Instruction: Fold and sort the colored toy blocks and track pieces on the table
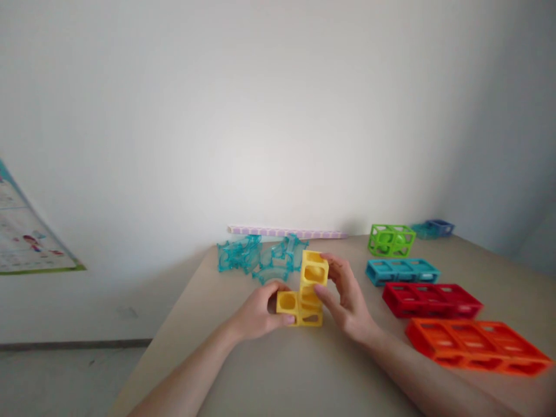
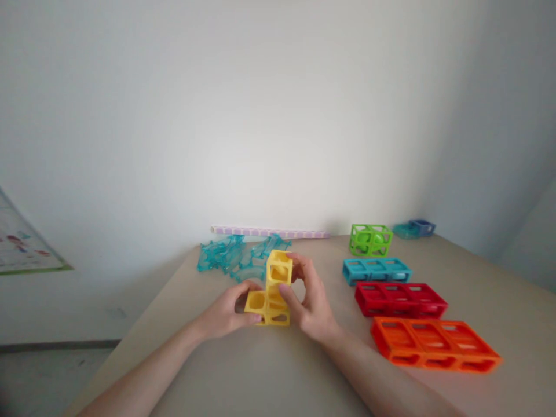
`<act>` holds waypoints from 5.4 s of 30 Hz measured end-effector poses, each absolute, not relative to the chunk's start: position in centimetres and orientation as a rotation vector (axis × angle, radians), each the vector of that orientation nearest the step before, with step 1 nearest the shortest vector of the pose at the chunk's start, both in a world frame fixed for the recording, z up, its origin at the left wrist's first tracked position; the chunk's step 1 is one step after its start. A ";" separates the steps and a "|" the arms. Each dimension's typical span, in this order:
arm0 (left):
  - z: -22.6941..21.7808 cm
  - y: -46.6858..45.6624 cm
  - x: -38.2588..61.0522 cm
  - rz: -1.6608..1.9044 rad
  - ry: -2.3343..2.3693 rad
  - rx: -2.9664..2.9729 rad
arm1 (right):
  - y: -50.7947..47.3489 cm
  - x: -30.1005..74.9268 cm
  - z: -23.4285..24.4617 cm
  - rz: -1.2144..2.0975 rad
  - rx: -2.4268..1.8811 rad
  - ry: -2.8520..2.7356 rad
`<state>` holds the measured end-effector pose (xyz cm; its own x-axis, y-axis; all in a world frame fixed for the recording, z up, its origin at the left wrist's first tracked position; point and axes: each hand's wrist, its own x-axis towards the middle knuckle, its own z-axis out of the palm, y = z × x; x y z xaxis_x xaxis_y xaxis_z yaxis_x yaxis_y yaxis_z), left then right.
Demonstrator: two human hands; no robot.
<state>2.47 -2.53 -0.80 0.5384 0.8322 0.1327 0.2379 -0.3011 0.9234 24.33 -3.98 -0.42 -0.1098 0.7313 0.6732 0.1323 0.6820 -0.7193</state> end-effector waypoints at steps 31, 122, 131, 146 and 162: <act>-0.2 -2.8 2.7 0.953 0.647 1.700 | -4.7 24.0 0.5 0.620 -0.812 -1.850; -1.3 -2.6 3.0 0.938 0.688 1.508 | -4.5 23.4 0.7 0.666 -1.056 -1.929; -1.3 -2.4 3.3 0.976 0.696 1.497 | -4.2 23.1 0.1 0.831 -0.993 -1.775; -0.1 -3.3 3.7 0.937 0.596 1.324 | -4.7 23.2 0.2 0.872 -0.936 -1.725; -0.4 -3.1 3.3 0.950 0.726 1.459 | -3.3 22.5 -0.9 1.319 -0.725 -1.124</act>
